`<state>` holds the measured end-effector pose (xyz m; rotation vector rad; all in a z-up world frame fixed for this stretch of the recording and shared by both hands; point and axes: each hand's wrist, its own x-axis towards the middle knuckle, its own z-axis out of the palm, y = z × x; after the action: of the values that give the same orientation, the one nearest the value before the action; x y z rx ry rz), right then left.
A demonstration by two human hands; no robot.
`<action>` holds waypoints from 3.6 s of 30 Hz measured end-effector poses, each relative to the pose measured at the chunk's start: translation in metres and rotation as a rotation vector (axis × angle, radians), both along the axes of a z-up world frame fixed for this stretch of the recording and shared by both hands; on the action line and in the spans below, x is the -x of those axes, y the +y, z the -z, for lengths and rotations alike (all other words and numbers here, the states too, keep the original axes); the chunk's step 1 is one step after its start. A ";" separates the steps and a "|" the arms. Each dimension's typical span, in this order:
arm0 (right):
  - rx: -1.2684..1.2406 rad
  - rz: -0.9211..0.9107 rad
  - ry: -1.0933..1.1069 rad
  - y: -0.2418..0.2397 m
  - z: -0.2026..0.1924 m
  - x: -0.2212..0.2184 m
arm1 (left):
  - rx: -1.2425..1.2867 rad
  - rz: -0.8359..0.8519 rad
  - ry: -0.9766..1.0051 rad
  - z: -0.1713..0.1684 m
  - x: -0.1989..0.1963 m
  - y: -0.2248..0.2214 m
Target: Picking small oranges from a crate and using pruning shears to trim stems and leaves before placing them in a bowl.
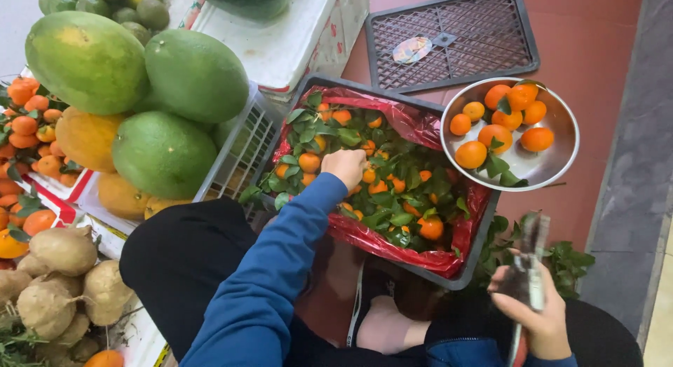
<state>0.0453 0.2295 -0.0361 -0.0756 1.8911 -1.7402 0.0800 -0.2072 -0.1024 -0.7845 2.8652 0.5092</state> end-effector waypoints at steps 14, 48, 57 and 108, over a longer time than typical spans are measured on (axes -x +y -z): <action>-0.942 -0.773 0.702 -0.110 -0.085 0.018 | 0.141 0.436 0.251 -0.109 -0.013 0.052; 0.604 0.190 -0.242 0.085 0.034 -0.054 | -1.535 -0.056 0.489 -0.068 0.040 0.244; 1.013 0.092 -0.284 0.065 0.028 -0.045 | -0.782 -0.233 0.624 -0.057 0.184 0.141; 0.959 0.035 -0.392 0.030 0.025 -0.032 | -0.084 0.229 0.014 0.040 0.012 -0.008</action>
<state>0.0772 0.2596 -0.0613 -0.0516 0.6814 -2.3222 0.0679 -0.2151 -0.1429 -0.4336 2.8740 0.6000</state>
